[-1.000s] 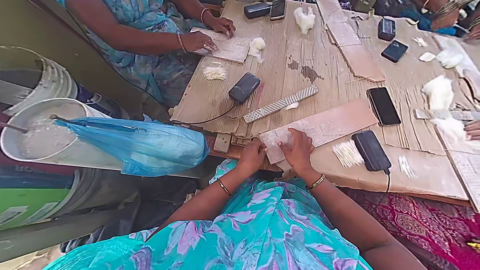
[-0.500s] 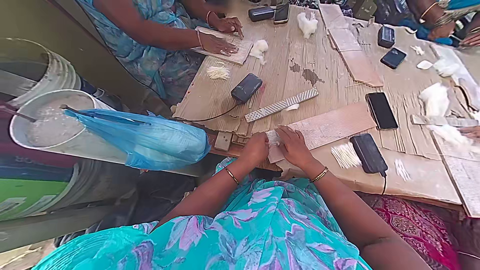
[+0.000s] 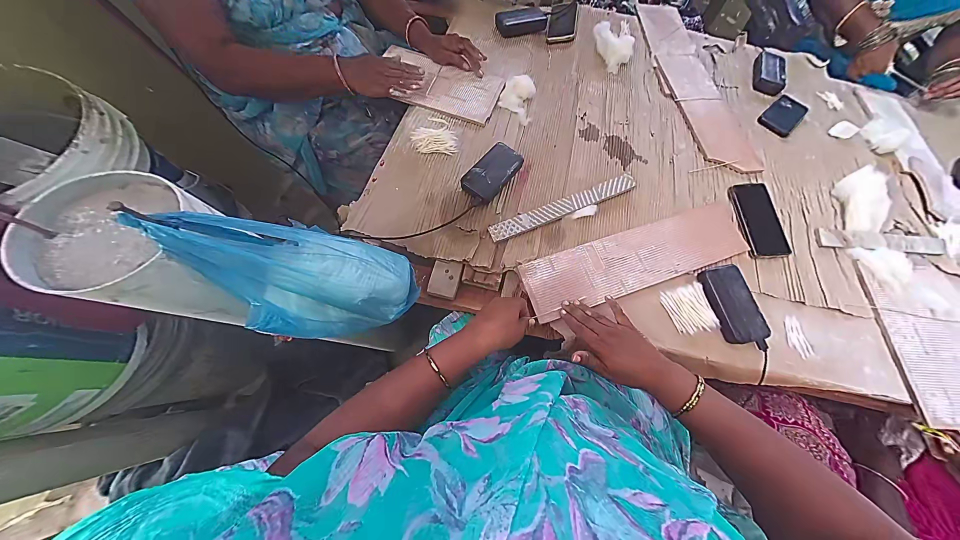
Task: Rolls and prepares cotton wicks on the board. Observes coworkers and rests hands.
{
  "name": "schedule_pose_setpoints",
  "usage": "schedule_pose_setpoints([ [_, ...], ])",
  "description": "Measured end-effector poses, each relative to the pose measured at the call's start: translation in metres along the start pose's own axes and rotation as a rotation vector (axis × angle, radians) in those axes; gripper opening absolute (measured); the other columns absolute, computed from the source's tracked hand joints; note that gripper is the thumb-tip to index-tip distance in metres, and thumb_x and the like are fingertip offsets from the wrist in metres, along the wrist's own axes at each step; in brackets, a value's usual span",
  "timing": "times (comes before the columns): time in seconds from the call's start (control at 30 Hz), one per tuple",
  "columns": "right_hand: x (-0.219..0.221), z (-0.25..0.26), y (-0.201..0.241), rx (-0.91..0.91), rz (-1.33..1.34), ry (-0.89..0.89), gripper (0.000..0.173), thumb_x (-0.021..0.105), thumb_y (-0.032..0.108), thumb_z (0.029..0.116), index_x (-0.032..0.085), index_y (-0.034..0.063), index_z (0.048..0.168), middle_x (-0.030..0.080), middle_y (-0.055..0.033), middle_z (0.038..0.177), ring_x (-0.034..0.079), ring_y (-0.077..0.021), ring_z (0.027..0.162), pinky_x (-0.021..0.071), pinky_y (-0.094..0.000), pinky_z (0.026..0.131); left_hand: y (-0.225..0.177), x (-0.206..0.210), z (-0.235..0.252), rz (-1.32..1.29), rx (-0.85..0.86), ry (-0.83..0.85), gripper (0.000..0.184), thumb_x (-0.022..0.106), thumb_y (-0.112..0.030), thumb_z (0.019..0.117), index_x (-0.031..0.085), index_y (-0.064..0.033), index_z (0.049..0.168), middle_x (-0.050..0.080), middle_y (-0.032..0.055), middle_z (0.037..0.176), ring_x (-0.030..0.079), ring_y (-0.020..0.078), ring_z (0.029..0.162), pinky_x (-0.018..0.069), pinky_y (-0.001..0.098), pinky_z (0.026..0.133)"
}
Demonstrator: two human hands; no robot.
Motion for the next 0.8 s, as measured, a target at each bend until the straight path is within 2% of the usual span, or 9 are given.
schedule_pose_setpoints([
  [0.07, -0.007, -0.001, -0.007, 0.016, 0.001, -0.135, 0.071, 0.026, 0.056, 0.1079, 0.037, 0.0072, 0.159, 0.037, -0.0107, 0.164, 0.032, -0.0284, 0.154, 0.0072, -0.0725, 0.120, 0.002, -0.001, -0.001, -0.038, -0.006, -0.029, 0.033, 0.048, -0.024, 0.1104, 0.065, 0.0015, 0.120, 0.068, 0.0209, 0.113, 0.065, 0.0338, 0.110, 0.0488, 0.0540, 0.099],
  [0.13, -0.016, 0.006, -0.019, 0.102, 0.000, -0.309, 0.065, 0.032, 0.049, 0.1083, 0.043, 0.0047, 0.155, 0.042, -0.0125, 0.162, 0.035, -0.0296, 0.152, 0.0115, -0.0715, 0.120, 0.005, -0.006, 0.001, -0.081, -0.014, -0.103, 0.032, 0.049, -0.024, 0.1100, 0.066, 0.0010, 0.119, 0.068, 0.0200, 0.113, 0.066, 0.0327, 0.110, 0.0496, 0.0533, 0.099],
  [0.23, -0.030, 0.033, -0.028, 0.216, -0.004, -0.426, 0.062, 0.037, 0.042, 0.1089, 0.038, 0.0021, 0.157, 0.037, -0.0159, 0.164, 0.031, -0.0325, 0.154, 0.0125, -0.0696, 0.121, 0.008, -0.015, 0.005, -0.107, 0.000, -0.217, 0.028, 0.053, -0.022, 0.1084, 0.067, 0.0011, 0.115, 0.069, 0.0195, 0.109, 0.067, 0.0330, 0.105, 0.0518, 0.0536, 0.096],
  [0.3, -0.033, 0.056, -0.025, 0.212, -0.009, -0.413, 0.062, 0.038, 0.039, 0.1093, 0.035, 0.0007, 0.158, 0.034, -0.0174, 0.165, 0.029, -0.0342, 0.154, 0.0142, -0.0683, 0.121, 0.008, -0.019, 0.008, -0.082, -0.006, -0.257, 0.028, 0.053, -0.022, 0.1080, 0.067, 0.0005, 0.115, 0.069, 0.0200, 0.109, 0.067, 0.0348, 0.106, 0.0521, 0.0550, 0.096],
  [0.4, -0.024, 0.080, -0.019, 0.140, -0.038, -0.329, 0.065, 0.033, 0.045, 0.1096, 0.031, 0.0034, 0.160, 0.030, -0.0141, 0.167, 0.025, -0.0309, 0.156, 0.0100, -0.0662, 0.123, 0.009, -0.021, 0.012, -0.040, -0.027, -0.275, 0.026, 0.054, -0.022, 0.1077, 0.067, -0.0003, 0.116, 0.068, 0.0210, 0.114, 0.066, 0.0370, 0.110, 0.0518, 0.0568, 0.097],
  [0.57, 0.001, 0.062, -0.011, 0.120, -0.067, -0.162, 0.071, 0.024, 0.051, 0.1092, 0.023, 0.0056, 0.163, 0.018, -0.0114, 0.171, 0.012, -0.0264, 0.160, 0.0025, -0.0656, 0.123, 0.013, -0.015, 0.012, -0.012, -0.020, -0.216, 0.026, 0.056, -0.022, 0.1071, 0.068, -0.0005, 0.117, 0.068, 0.0203, 0.114, 0.066, 0.0361, 0.112, 0.0510, 0.0560, 0.099],
  [0.7, 0.012, 0.017, -0.002, 0.063, -0.108, -0.165, 0.074, 0.018, 0.056, 0.1083, 0.030, 0.0051, 0.161, 0.028, -0.0122, 0.168, 0.024, -0.0281, 0.157, 0.0116, -0.0675, 0.122, 0.008, -0.005, 0.006, -0.020, -0.006, -0.071, 0.029, 0.054, -0.023, 0.1081, 0.067, 0.0001, 0.120, 0.069, 0.0207, 0.114, 0.066, 0.0351, 0.111, 0.0497, 0.0551, 0.099],
  [0.8, 0.003, 0.000, 0.002, 0.052, -0.074, -0.125, 0.073, 0.021, 0.056, 0.1085, 0.034, 0.0051, 0.159, 0.034, -0.0131, 0.166, 0.031, -0.0301, 0.154, 0.0111, -0.0713, 0.120, 0.002, -0.003, 0.005, -0.013, 0.016, -0.040, 0.030, 0.051, -0.022, 0.1093, 0.067, 0.0009, 0.119, 0.068, 0.0207, 0.114, 0.065, 0.0340, 0.111, 0.0491, 0.0538, 0.099],
])
Point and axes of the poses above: each hand's wrist, its own z-axis towards the middle knuckle, its own x-axis out of the palm, y = z × x, the point moved 6 cm from there along z, towards the middle knuckle
